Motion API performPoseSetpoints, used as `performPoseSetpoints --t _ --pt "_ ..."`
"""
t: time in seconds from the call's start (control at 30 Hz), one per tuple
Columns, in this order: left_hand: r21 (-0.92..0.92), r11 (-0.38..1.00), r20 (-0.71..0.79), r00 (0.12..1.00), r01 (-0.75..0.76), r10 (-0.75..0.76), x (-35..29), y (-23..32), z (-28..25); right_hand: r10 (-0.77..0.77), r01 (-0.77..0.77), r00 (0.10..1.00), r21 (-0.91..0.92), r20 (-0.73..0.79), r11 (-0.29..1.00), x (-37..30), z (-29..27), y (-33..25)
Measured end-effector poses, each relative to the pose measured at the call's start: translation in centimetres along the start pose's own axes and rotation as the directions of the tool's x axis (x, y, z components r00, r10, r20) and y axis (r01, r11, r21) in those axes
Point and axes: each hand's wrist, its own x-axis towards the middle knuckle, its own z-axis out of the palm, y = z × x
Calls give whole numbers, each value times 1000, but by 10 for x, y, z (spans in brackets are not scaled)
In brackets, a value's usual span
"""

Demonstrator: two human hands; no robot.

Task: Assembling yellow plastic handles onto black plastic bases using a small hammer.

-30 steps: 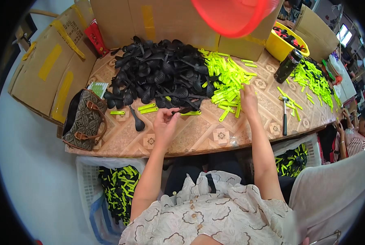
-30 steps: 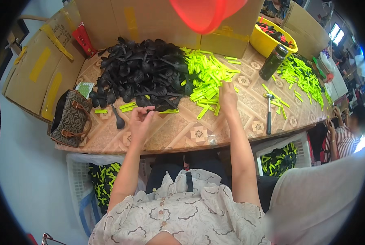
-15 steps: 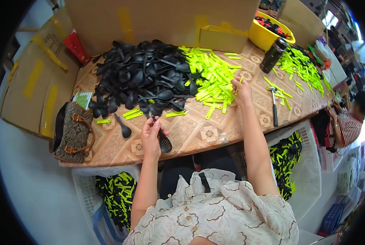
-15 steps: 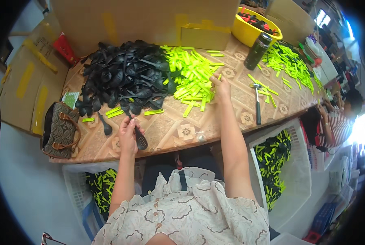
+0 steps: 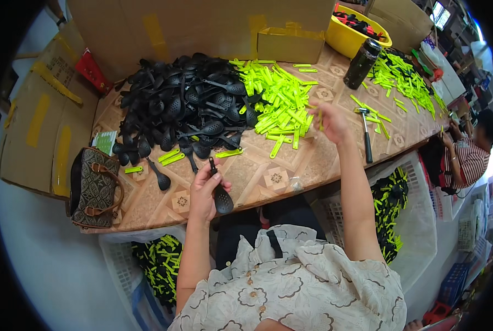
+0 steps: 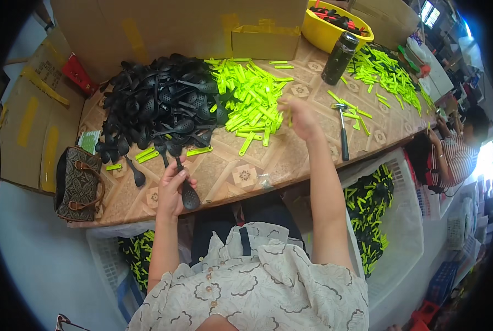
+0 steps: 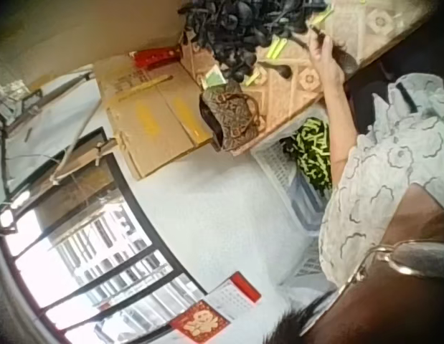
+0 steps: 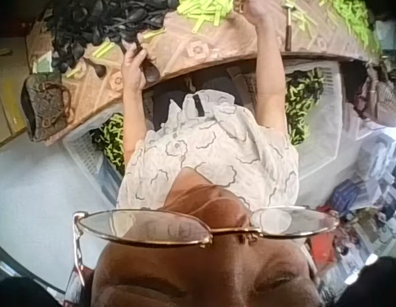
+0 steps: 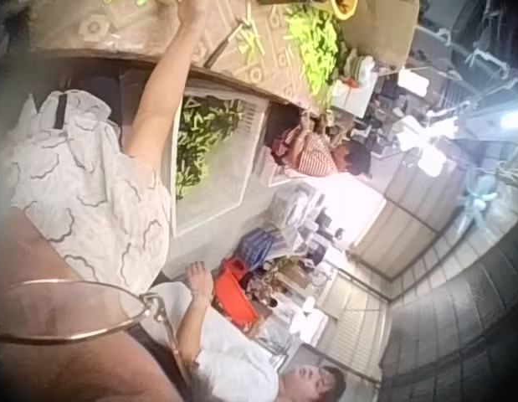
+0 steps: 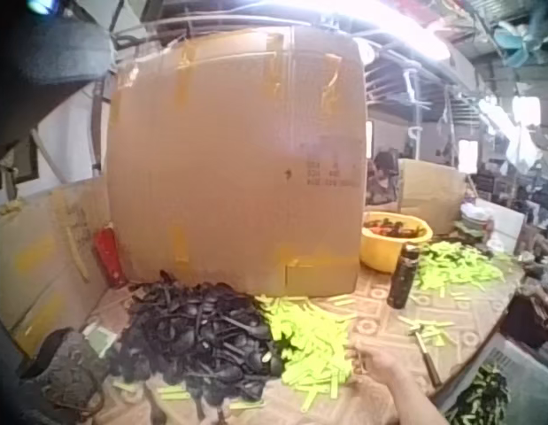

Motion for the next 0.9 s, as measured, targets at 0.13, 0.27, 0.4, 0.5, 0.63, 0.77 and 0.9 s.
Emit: performPoseSetpoints --t 0.13,0.27,0.4,0.5,0.63,0.77,0.9 --pt "110 991 -16 997 76 -75 -4 -2 8 286 -150 937 -512 199 846 -18 27 17" --pt "139 989 12 998 54 -57 2 -9 12 129 -156 985 -263 -117 952 21 28 27" --pt "120 991 10 998 58 -60 -7 -12 14 50 -48 999 -204 4 978 11 26 22" --pt "105 991 -43 996 85 -81 -5 -13 21 356 -176 865 -451 353 875 -27 43 20" --pt "37 983 -22 984 179 -178 1 -17 27 296 -71 932 -692 211 718 -24 64 29" --pt "-187 960 59 978 209 -202 2 -13 33 -49 16 995 -356 -82 934 3 38 31" --pt "-224 955 40 981 192 -188 -1 -14 34 17 -56 984 -218 -180 974 -7 30 30"
